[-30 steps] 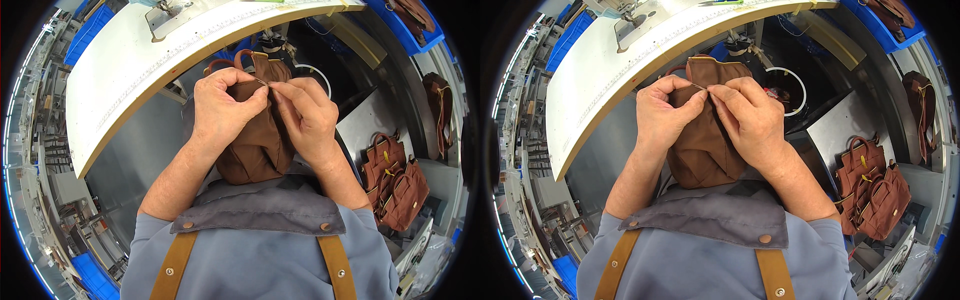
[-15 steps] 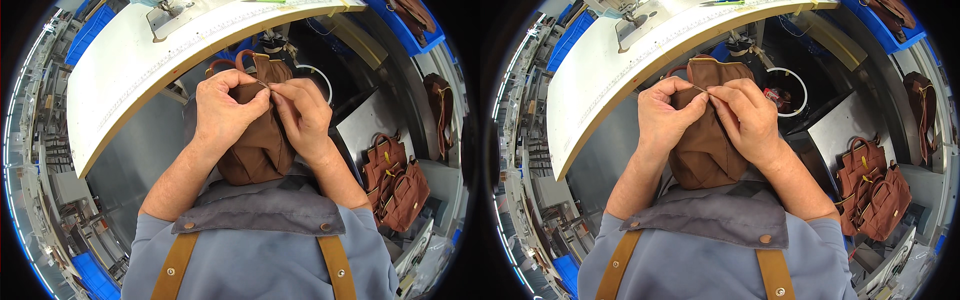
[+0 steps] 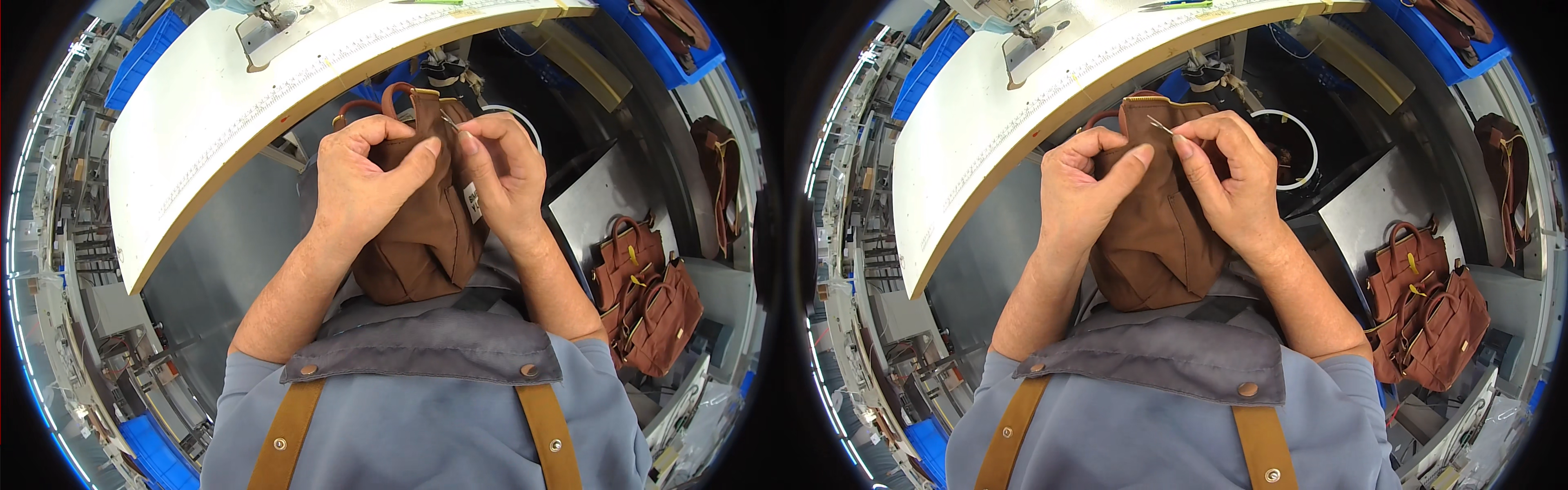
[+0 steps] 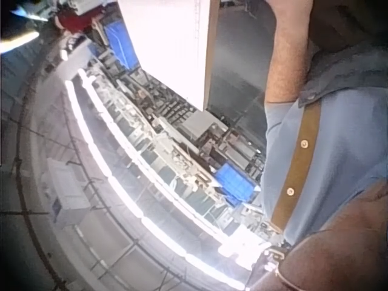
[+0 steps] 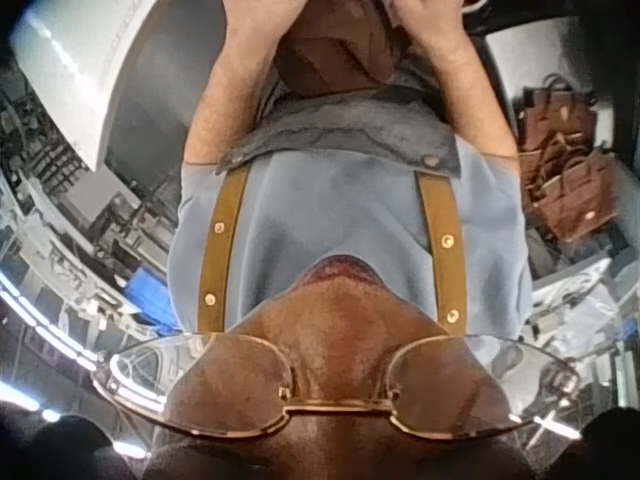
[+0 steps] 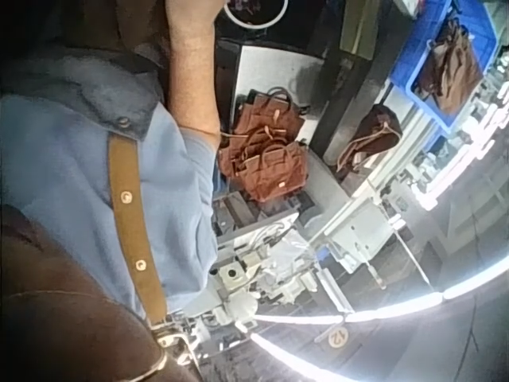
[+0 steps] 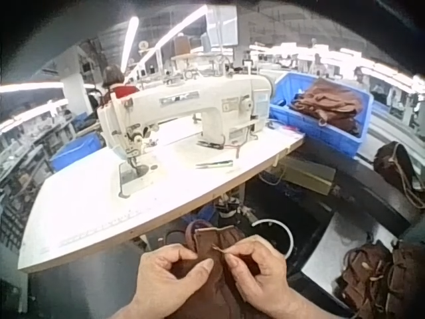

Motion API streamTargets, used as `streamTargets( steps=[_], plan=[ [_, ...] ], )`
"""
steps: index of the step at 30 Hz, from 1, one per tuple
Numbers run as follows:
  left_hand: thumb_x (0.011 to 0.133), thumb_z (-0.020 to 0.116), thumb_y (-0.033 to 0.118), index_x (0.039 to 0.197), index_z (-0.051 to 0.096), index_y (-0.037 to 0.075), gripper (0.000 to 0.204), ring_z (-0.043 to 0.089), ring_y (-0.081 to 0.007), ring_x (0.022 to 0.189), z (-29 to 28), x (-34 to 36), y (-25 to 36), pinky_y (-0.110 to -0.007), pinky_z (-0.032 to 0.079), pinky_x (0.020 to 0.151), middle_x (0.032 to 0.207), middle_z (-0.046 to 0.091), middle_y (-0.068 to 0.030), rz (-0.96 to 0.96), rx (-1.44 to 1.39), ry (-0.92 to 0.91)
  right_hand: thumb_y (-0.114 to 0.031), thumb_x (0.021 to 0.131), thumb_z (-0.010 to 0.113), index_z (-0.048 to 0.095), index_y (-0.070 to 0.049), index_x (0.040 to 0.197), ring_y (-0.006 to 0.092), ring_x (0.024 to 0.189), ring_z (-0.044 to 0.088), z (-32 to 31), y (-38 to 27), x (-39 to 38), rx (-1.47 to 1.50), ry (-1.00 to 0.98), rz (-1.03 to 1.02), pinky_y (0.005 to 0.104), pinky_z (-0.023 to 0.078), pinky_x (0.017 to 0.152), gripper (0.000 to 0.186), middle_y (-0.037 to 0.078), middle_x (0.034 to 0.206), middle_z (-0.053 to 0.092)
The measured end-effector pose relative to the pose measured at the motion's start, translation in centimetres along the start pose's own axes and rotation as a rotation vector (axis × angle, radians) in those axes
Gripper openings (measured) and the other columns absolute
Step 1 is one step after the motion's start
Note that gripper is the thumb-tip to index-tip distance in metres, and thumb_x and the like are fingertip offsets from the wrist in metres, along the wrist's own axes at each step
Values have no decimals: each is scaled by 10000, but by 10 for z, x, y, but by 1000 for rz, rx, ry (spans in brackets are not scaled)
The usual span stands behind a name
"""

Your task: Hand-sewing a leather bag to repair or attach a component.

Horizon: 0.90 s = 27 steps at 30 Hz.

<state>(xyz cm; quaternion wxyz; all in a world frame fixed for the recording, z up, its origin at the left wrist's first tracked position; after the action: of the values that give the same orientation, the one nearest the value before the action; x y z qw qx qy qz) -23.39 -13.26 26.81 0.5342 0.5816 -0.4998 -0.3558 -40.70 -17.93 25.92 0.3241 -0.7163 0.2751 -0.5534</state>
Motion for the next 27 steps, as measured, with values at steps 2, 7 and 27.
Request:
streamTargets(
  steps=[2, 7, 27],
  plan=[
    [815, 809, 145, 882, 738, -13, 185, 645, -75, 762, 2, 1, -5, -238, 515, 696, 817, 721, -38, -26, -80, 0, -36, 925, 703, 686, -11, 999, 129, 745, 607, -3, -4, 6, -24, -29, -31, 262, 489, 654, 80, 67, 884, 652],
    [871, 769, 91, 909, 748, -6, 107, 629, -70, 818, -3, 5, -1, -225, 491, 780, 915, 710, -28, 164, -39, 103, -49, 919, 717, 700, -19, 993, 129, 736, 615, -2, -9, 18, -45, -75, -51, 250, 489, 632, 82, 63, 876, 660],
    [915, 725, 69, 945, 771, -22, 106, 562, -73, 832, -5, 8, -8, -237, 443, 781, 858, 678, -7, 42, -247, 84, -75, 890, 744, 721, -43, 955, 191, 720, 663, 6, -12, 30, -165, -114, -126, 291, 514, 594, 76, 70, 872, 687]
  ],
)
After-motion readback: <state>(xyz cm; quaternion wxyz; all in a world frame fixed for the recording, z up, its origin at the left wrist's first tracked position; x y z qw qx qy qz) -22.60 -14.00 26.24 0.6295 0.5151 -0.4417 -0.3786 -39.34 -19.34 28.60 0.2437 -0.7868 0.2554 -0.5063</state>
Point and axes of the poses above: each hand's wrist, its own x-axis towards the middle knuckle, its own z-axis out of the palm, y = z × x, the point moved 6 cm from there along x, towards the middle knuckle
